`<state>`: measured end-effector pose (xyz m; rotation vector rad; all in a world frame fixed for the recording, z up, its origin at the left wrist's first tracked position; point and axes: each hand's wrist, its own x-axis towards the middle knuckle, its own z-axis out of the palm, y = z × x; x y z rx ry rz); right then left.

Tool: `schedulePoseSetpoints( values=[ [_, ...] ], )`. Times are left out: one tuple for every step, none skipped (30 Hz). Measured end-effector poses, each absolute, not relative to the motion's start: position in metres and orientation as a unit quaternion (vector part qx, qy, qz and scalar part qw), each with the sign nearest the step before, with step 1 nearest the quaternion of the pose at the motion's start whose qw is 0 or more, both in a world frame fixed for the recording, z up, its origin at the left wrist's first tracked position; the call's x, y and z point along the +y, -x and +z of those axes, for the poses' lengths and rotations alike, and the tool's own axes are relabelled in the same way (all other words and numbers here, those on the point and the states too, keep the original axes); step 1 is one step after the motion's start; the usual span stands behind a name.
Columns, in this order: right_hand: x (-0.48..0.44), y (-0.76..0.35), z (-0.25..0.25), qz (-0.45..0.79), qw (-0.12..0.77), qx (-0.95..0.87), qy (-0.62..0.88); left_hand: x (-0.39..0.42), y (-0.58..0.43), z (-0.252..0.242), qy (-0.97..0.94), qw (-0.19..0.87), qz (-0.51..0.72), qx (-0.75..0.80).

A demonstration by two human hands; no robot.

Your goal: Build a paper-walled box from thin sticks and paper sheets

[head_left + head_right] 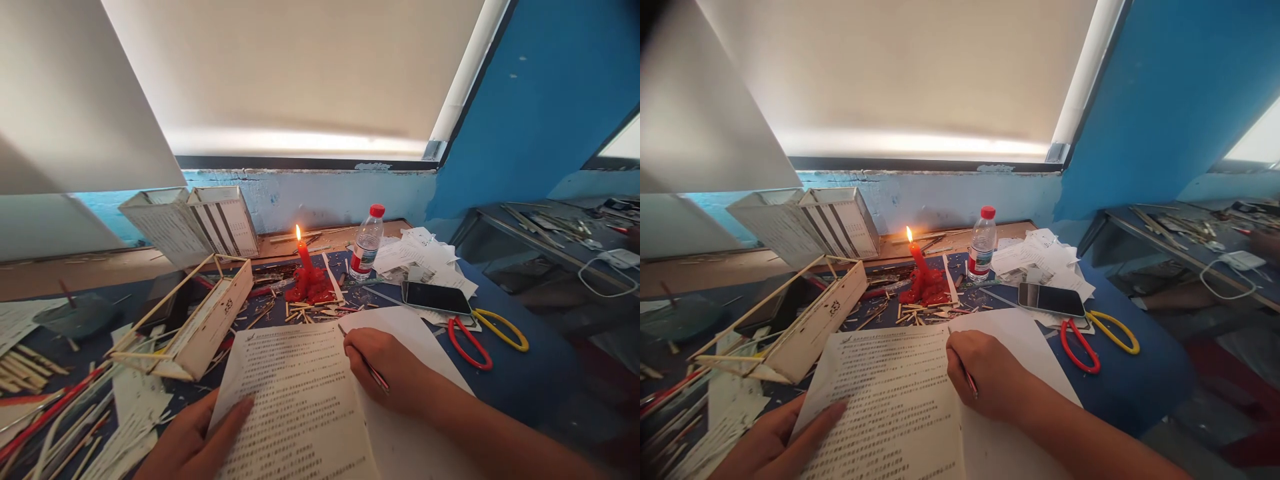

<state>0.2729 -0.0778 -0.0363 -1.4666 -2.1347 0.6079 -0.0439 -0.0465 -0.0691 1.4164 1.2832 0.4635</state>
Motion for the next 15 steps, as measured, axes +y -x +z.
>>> schedulePoseSetpoints(
  values=[
    [-0.081,-0.272,-0.035,0.223,0.232,-0.781,0.536,-0.046,0.044,-0.070,-0.604,0.547,0.197,0.545],
    [-0.085,-0.272,-0.035,0.224,0.225,-0.781,0.538,-0.046,0.044,-0.070,-0.609,0.541,0.196,0.546],
    [-0.089,-0.271,-0.034,0.224,0.219,-0.780,0.542,-0.045,0.044,-0.071,-0.611,0.541,0.195,0.544],
    [-0.094,-0.271,-0.034,0.224,0.214,-0.778,0.546,-0.045,0.045,-0.072,-0.611,0.543,0.195,0.542],
    [-0.100,-0.270,-0.034,0.224,0.209,-0.777,0.549,-0.045,0.045,-0.073,-0.608,0.546,0.195,0.541],
    [-0.105,-0.270,-0.034,0.225,0.206,-0.777,0.550,-0.045,0.046,-0.075,-0.604,0.551,0.197,0.542],
    [-0.111,-0.269,-0.033,0.227,0.205,-0.777,0.549,-0.045,0.047,-0.076,-0.598,0.555,0.201,0.542],
    [-0.117,-0.268,-0.032,0.230,0.206,-0.778,0.548,-0.045,0.048,-0.077,-0.593,0.561,0.204,0.541],
    [-0.123,-0.267,-0.031,0.235,0.208,-0.777,0.546,-0.045,0.049,-0.077,-0.587,0.568,0.205,0.539],
    [-0.128,-0.267,-0.029,0.240,0.211,-0.776,0.544,-0.046,0.049,-0.077,-0.582,0.577,0.203,0.536],
    [-0.133,-0.266,-0.026,0.246,0.212,-0.775,0.542,-0.046,0.050,-0.077,-0.577,0.585,0.200,0.533],
    [-0.138,-0.265,-0.025,0.250,0.211,-0.775,0.540,-0.046,0.050,-0.077,-0.574,0.590,0.197,0.532],
    [-0.143,-0.265,-0.024,0.250,0.210,-0.777,0.539,-0.046,0.050,-0.076,-0.573,0.591,0.194,0.534],
    [-0.147,-0.265,-0.024,0.245,0.207,-0.780,0.537,-0.047,0.049,-0.075,-0.575,0.587,0.191,0.537],
    [-0.151,-0.264,-0.025,0.233,0.205,-0.785,0.536,-0.047,0.048,-0.074,-0.577,0.583,0.190,0.540]
  ],
)
